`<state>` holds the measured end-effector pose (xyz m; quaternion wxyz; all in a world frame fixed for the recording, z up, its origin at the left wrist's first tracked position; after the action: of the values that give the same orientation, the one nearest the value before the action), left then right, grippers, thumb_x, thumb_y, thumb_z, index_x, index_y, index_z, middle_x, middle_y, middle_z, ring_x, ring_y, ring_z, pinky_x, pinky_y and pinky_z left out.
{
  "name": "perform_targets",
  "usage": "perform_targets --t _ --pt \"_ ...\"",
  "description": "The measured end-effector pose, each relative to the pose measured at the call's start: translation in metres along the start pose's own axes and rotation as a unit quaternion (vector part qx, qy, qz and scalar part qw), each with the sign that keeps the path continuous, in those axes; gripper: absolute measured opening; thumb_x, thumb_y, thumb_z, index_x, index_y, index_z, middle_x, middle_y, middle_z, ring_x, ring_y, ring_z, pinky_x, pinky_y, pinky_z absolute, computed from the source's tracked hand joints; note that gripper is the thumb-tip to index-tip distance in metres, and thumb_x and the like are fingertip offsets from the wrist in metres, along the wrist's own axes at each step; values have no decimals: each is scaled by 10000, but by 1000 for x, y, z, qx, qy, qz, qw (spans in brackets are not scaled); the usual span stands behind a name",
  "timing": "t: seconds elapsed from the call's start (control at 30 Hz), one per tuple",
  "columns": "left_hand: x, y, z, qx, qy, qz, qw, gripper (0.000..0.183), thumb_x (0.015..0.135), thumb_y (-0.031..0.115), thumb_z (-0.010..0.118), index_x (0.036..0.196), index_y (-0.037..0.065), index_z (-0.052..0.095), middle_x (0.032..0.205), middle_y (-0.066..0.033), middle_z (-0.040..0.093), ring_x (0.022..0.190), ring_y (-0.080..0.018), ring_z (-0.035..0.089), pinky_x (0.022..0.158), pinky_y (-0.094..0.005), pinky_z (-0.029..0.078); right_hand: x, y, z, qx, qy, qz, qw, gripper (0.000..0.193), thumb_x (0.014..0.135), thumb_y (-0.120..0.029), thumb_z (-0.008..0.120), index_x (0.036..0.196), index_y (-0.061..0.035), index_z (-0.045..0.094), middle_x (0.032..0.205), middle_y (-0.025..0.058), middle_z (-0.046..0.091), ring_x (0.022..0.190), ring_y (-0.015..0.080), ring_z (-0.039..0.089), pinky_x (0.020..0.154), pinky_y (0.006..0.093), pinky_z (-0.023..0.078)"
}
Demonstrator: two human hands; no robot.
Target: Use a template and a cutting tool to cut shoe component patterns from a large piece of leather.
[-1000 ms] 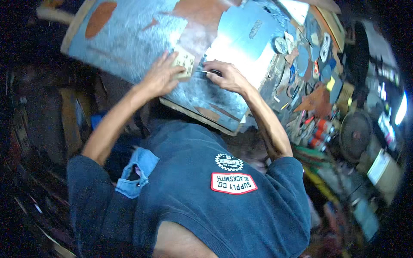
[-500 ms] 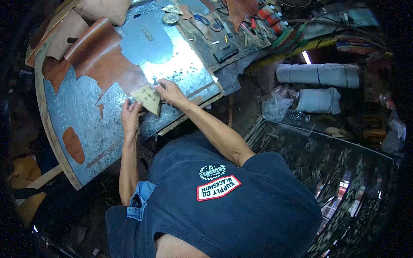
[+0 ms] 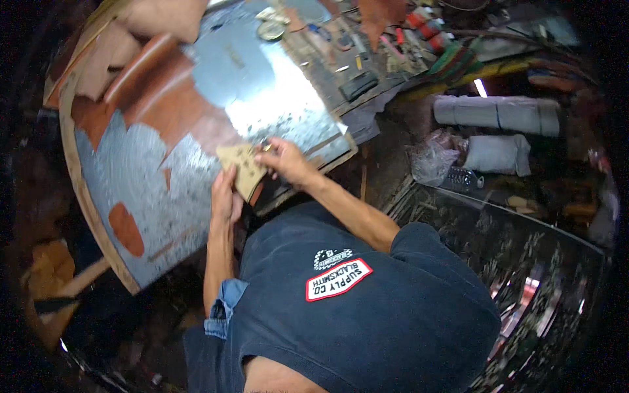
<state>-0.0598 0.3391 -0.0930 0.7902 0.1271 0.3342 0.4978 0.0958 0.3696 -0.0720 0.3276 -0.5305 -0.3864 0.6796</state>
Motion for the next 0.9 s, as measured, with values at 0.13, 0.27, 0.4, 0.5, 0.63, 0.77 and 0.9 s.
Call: perform_targets --t 0.13,0.27,0.4,0.5,0.63,0.77,0.9 --pt "19 -2 25 -67 -21 18 997 394 1019 168 453 1371 13 370 1289 -176 555 1138 -264 591 995 -409 481 -3 -20 -7 15 -10 -12 1000 309 889 -223 691 1120 -39 599 743 -28 595 562 35 507 483 192 417" --pt "54 0 21 -127 53 62 988 375 1026 228 451 1353 52 408 1275 -131 568 1148 -265 583 986 -439 495 4 -33 -26 -21 6 -6 1000 212 900 -214 682 1025 -61 604 734 -38 588 566 16 494 489 176 389" --pt "87 4 30 -168 76 52 982 359 1031 259 442 1333 66 452 1256 -101 587 1154 -258 581 988 -441 497 16 -29 -52 15 11 25 1000 195 896 -230 688 945 -60 606 702 -24 603 545 24 492 468 184 378" --pt "103 8 39 -145 80 58 985 358 1032 255 440 1340 74 457 1267 -92 581 1159 -239 577 993 -416 494 28 -35 -79 -17 -4 35 999 212 900 -256 686 872 -56 622 670 -14 596 521 28 488 457 192 378" --pt "111 1 40 -131 65 21 989 442 1016 185 461 1428 63 361 1353 -115 521 1250 -238 509 1042 -390 441 61 -51 -124 -50 65 -11 997 274 900 -305 680 824 -45 637 667 2 615 528 64 521 481 238 413" --pt "109 -7 47 39 107 1 993 479 1004 104 431 1454 19 290 1389 -178 468 1263 -269 500 1059 -409 439 132 -108 -202 -291 161 7 943 367 898 -374 643 903 -8 656 737 80 668 686 161 629 627 348 501" --pt "106 -22 36 67 131 1 989 479 986 91 461 1436 2 320 1350 -171 510 1216 -255 543 1022 -389 474 262 -168 -339 -461 285 -153 827 433 801 -402 676 989 -12 679 912 246 683 884 408 666 759 473 524"
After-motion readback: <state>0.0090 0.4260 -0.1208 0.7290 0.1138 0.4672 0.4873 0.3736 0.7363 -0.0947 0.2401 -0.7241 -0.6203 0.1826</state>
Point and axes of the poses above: each hand's wrist, its own x-axis towards the middle knuckle, its own z-axis out of the palm, y = z × x, the point moved 5 cm from there along x, towards the middle knuckle
